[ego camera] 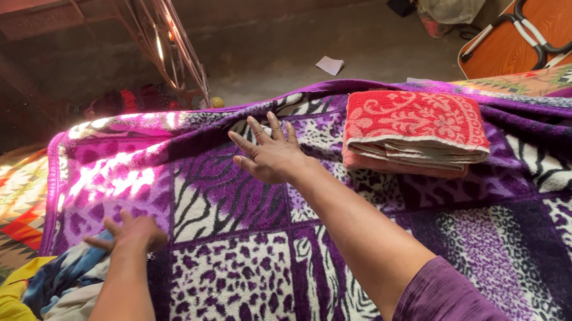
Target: The person folds a pink towel on a patterned bedspread, smoothing and aligning edges before folding it into a compact rectangle. The person then picks up a white cloth and begins to unfold it.
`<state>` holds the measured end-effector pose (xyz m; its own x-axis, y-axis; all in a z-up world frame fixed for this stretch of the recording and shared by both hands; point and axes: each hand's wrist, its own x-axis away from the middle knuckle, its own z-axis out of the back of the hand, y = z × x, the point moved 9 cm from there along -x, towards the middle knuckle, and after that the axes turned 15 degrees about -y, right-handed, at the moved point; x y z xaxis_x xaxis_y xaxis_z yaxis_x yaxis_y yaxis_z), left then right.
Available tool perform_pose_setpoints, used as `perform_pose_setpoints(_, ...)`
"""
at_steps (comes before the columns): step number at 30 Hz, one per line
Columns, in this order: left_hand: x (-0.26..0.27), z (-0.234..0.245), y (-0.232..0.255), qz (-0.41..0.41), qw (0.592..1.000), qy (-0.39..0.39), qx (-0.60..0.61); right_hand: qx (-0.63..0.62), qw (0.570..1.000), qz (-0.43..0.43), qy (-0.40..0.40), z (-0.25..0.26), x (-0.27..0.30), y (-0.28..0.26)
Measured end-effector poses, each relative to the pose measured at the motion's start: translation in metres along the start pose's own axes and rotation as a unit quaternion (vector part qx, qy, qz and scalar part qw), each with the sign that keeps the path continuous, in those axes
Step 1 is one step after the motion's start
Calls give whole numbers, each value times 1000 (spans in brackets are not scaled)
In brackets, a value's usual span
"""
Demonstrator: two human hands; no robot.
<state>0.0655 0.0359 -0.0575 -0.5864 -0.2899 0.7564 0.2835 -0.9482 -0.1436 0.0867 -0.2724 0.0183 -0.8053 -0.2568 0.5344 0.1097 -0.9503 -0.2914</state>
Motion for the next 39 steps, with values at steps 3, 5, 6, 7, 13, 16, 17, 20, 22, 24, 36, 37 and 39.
perform_pose_setpoints(3,-12,-14,-24,18,1000,9,-17,-1,1000,2,0,2,0,2)
perform_pose_setpoints(5,-19,-21,-35,28,1000,-1,-14,-2,1000,1,1,3,0,5)
perform_pose_setpoints(6,-21,-23,-41,33,999,-6,-12,-1,1000,-1,2,4,0,6)
perform_pose_setpoints(7,-23,-25,-46,40,999,-9,-19,0,1000,-2,2,4,0,6)
perform_pose_setpoints(13,-35,-37,-70,63,997,-1,-37,-7,1000,5,1,2,-1,5)
perform_pose_setpoints(16,-39,-41,-83,75,996,5,-40,0,1000,8,2,1,-1,0)
perform_pose_setpoints(17,-40,-43,-87,75,997,9,-35,0,1000,12,2,1,-1,-2)
perform_pose_setpoints(20,-43,-42,-91,75,997,21,-21,5,1000,30,7,0,-4,-13)
perform_pose_setpoints(22,-46,-44,-93,74,997,20,-17,18,998,51,18,-2,-6,-23)
perform_pose_setpoints(24,-52,-48,-94,71,997,12,-15,28,998,63,11,-7,-12,-33)
perform_pose_setpoints(36,-85,14,-70,-90,931,243,257,48,995,89,-24,-33,-32,-73)
perform_pose_setpoints(37,-84,23,-58,-113,917,257,283,49,995,86,-27,-33,-33,-71)
perform_pose_setpoints(39,-75,43,-32,-160,885,283,334,44,995,80,-30,-34,-35,-65)
